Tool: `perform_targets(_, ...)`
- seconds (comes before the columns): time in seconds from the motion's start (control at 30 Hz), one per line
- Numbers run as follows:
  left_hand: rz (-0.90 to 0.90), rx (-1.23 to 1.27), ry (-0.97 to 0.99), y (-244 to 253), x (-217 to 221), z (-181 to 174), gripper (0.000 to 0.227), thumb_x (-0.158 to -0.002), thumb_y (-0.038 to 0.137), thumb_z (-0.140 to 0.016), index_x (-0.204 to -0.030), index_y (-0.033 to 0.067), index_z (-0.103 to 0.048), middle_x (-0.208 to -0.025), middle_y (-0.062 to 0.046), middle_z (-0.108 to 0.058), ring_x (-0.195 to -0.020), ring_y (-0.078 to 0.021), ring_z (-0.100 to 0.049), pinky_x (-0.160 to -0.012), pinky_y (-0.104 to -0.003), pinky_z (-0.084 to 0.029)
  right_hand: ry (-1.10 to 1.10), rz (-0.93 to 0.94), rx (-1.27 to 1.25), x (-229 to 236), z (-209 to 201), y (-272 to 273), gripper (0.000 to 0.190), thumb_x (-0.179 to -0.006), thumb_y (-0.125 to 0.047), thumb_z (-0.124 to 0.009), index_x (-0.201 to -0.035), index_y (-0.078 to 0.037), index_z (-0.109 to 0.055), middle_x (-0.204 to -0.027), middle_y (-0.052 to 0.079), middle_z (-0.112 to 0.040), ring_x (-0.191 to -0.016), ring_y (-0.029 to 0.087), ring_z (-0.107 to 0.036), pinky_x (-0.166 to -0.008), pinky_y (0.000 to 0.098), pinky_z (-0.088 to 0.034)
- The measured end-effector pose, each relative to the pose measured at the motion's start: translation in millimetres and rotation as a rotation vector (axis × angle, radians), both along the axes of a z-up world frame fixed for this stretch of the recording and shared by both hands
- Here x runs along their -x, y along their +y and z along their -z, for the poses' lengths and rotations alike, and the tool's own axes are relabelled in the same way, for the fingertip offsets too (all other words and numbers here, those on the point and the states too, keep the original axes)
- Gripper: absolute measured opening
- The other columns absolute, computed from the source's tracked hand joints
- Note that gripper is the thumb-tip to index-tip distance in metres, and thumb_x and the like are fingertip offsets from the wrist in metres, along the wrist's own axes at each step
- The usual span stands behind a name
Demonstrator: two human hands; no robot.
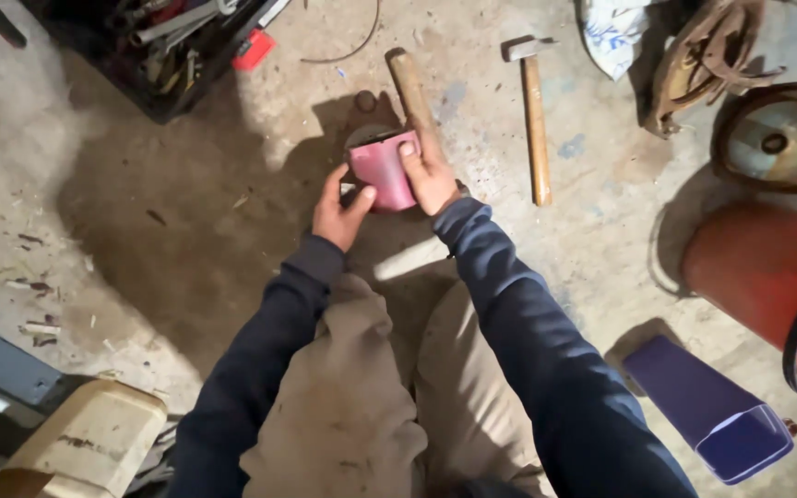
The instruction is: The person sits on the floor and disassembles an electric motor. They remove the rotor from the housing, place the stator on a pink block and drive it off the housing with a mallet, then use a screwdriver to pry the copper windings out of the stator and set the parts on the workbench.
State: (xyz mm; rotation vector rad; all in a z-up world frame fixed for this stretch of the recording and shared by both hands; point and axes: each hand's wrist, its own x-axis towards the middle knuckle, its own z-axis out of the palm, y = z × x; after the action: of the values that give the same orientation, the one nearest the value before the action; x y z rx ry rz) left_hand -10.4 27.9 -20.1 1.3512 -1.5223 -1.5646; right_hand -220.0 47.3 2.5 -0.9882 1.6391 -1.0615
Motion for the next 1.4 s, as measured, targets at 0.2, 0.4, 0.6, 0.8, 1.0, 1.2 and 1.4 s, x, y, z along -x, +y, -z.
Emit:
perform_targets(0.2,-0.214,-0.500,0.424,-12,-43,35,0.023,-0.103,0.015,-0.062,-0.120,0.0006,-0.064,-0.100,-0.005,-0.068,-0.083,-0.0147,-0.064,-0.069,-0.030,-0.050,0.033,0.126,-0.087,-4,7,31,0.065,-0.107,-0.041,-0.055,-0.154,0.001,-0.039,-0.149,0.022,-0.056,-0.141,0.029,-0.052,-0.118,0.0359,-0.038)
perform_targets(0.4,-0.240,-0.459,0.692,-44,-16,-60,0.028,-0.111,0.016,-0.052,-0.135,0.0045,-0.058,-0.101,-0.009,-0.065,-0.087,-0.0159,-0.063,-0.076,-0.032,-0.055,0.097,0.173,-0.096,-21,-2,60,0.060,-0.106,-0.038,-0.057,-0.150,0.001,-0.046,-0.141,0.023,-0.061,-0.134,0.029,-0.058,-0.113,0.0368,-0.042)
perform_targets(0.6,-0.129,-0.557,0.882,-43,3,-115,0.021,-0.112,0.017,-0.051,-0.131,0.0079,-0.053,-0.111,-0.016,-0.068,-0.091,-0.0291,-0.069,-0.083,-0.046,-0.061,0.259,0.119,-0.011,-56,-102,80,0.042,-0.100,-0.028,-0.064,-0.132,-0.001,-0.062,-0.114,0.016,-0.072,-0.106,0.026,-0.070,-0.097,0.0355,-0.054)
perform_targets(0.8,-0.122,-0.582,0.976,-22,28,-104,0.025,-0.109,0.012,-0.054,-0.133,0.0110,-0.048,-0.127,-0.016,-0.064,-0.120,-0.0303,-0.068,-0.104,-0.045,-0.057,-0.632,0.187,0.024,-68,-101,94,0.052,-0.100,-0.024,-0.056,-0.148,-0.008,-0.048,-0.118,0.012,-0.071,-0.101,0.020,-0.069,-0.087,0.0319,-0.053)
perform_targets(1.0,0.180,-0.512,0.479,-23,23,-90,0.044,-0.105,0.003,-0.061,-0.145,0.0136,-0.047,-0.122,-0.008,-0.054,-0.108,-0.0216,-0.062,-0.089,-0.042,-0.056,0.391,0.096,0.108,-21,-179,61,0.026,-0.102,-0.010,-0.056,-0.124,-0.002,-0.067,-0.111,0.016,-0.072,-0.102,0.026,-0.071,-0.092,0.0378,-0.056)
perform_targets(1.2,0.333,0.345,-0.053,-75,20,-131,0.042,-0.097,-0.006,-0.061,-0.136,0.0094,-0.066,-0.128,-0.012,-0.072,-0.116,-0.0246,-0.072,-0.098,-0.034,-0.059,0.667,-0.252,0.162,22,-213,-24,0.015,-0.102,-0.009,-0.062,-0.115,-0.005,-0.069,-0.103,0.018,-0.071,-0.094,0.037,-0.069,-0.083,0.0433,-0.056)
perform_targets(1.4,0.410,0.277,0.000,-74,35,-116,0.054,-0.086,0.003,-0.073,-0.137,0.0026,-0.057,-0.129,-0.022,-0.065,-0.108,-0.0341,-0.070,-0.088,-0.039,-0.058,0.764,-0.352,0.200,10,-198,-43,0.024,-0.092,-0.014,-0.065,-0.116,-0.010,-0.068,-0.096,0.016,-0.070,-0.089,0.039,-0.068,-0.076,0.0472,-0.055)
